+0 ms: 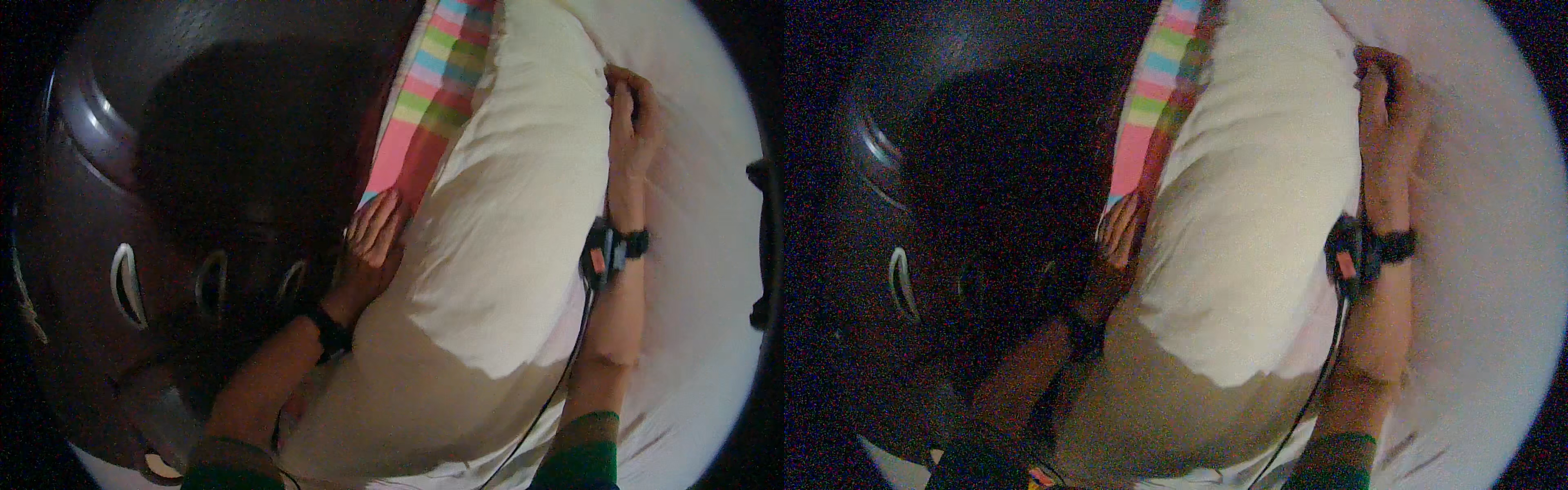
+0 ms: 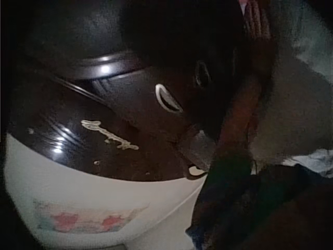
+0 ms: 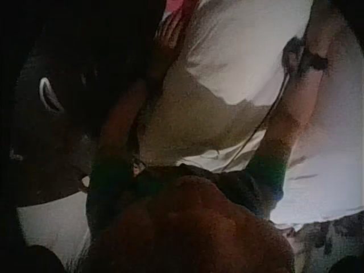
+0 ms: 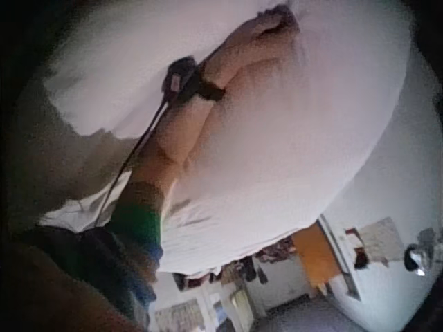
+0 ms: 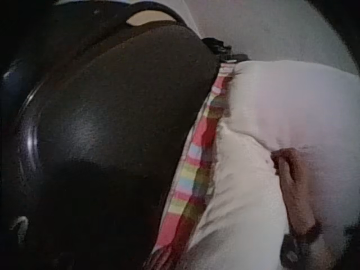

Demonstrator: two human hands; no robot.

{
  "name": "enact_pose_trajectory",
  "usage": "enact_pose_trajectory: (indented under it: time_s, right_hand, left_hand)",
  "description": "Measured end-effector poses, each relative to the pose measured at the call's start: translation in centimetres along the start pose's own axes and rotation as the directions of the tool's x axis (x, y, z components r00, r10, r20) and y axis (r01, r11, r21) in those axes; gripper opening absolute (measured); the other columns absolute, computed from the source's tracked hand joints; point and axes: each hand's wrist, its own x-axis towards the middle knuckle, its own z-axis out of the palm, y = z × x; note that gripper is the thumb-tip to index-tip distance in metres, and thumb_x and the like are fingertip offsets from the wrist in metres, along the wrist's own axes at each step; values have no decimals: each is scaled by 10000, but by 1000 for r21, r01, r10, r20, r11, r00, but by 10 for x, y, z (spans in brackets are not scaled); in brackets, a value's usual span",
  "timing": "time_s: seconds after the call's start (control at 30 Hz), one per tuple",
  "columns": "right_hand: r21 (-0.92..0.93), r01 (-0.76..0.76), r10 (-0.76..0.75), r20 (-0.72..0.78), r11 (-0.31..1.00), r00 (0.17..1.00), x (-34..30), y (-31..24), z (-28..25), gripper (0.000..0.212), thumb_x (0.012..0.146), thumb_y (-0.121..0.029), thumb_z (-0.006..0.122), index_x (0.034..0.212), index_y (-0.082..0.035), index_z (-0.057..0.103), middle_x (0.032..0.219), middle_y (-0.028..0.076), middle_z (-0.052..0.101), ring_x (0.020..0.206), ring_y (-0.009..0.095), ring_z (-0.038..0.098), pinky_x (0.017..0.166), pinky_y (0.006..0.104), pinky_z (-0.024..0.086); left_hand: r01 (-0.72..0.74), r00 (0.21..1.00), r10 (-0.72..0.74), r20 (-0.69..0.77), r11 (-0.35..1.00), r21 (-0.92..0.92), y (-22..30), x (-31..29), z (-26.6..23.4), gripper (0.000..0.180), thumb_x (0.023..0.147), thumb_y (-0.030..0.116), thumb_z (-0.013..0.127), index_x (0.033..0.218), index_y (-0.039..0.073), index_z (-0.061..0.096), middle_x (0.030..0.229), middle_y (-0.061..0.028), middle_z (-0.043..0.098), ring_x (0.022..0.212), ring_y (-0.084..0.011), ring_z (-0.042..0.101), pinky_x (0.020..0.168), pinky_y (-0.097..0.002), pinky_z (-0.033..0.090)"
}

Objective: The person smooths and adjusts a white duvet on a bed with a striped sheet. They repeatedly pat, fold, and tuck the duvet edges along the sides of the mattress to create a neat appearance.

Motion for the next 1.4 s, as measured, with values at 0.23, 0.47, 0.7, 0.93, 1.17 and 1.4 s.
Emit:
enact_pose_trajectory:
  time_s: [0.23, 0.47, 0.7, 0.93, 1.17, 1.4]
  right_hand:
    - [-331, 56, -19, 115, 942, 993, 32, 1, 10, 228, 925, -150, 483, 1087, -45, 605, 919, 135, 667, 838, 239, 630, 767, 348, 490]
    - [-437, -123, 322, 418, 891, 849, -107, -170, -119, 421, 807, 17, 576, 1220, -29, 511, 1220, 150, 542, 1164, 305, 482, 1002, 417, 354]
    - [-780, 199, 328, 460, 593, 825, -284, -144, -162, 486, 861, -216, 431, 1287, 18, 422, 1359, 230, 395, 1252, 433, 357, 1038, 558, 252]
    - [-782, 174, 221, 370, 598, 902, -276, -132, -122, 507, 874, -256, 398, 1303, 12, 431, 1377, 198, 399, 1279, 402, 344, 1054, 530, 244]
    - [-703, 144, 179, 364, 696, 914, -273, -142, -98, 487, 914, -277, 358, 1305, 2, 440, 1366, 202, 412, 1273, 399, 351, 1052, 515, 258]
    - [-654, 141, 149, 366, 743, 918, -270, -140, -106, 488, 891, -262, 403, 1311, -16, 444, 1371, 196, 409, 1264, 401, 362, 1051, 503, 275]
  left_hand:
    - [-33, 988, 12, -154, 990, -137, -17, 29, 6, 461, 844, 72, 544, 1300, 68, 471, 1368, -144, 432, 1268, -318, 402, 1027, -444, 335]
    - [-7, 992, -18, -128, 982, -190, -34, 79, 6, 510, 856, 101, 529, 1354, 126, 423, 1424, -102, 359, 1317, -297, 325, 1019, -448, 340]
    - [-68, 979, 47, -199, 993, -98, -67, 125, 13, 485, 871, 103, 514, 1348, 113, 431, 1402, -121, 383, 1309, -304, 331, 1038, -416, 332]
    - [-44, 982, 8, -187, 980, -192, -99, 155, -28, 369, 921, 180, 477, 1272, 68, 490, 1298, -152, 486, 1172, -325, 470, 1008, -369, 357]
    - [588, 809, -364, 462, 513, -626, -30, 149, -164, 551, 783, 380, 668, 1180, 18, 543, 1209, -163, 560, 1083, -233, 554, 925, -320, 432]
    - [524, 851, -521, 62, 849, -70, -26, 157, -130, 652, 804, 303, 614, 1322, 0, 361, 1270, -257, 488, 1139, -396, 498, 967, -442, 394]
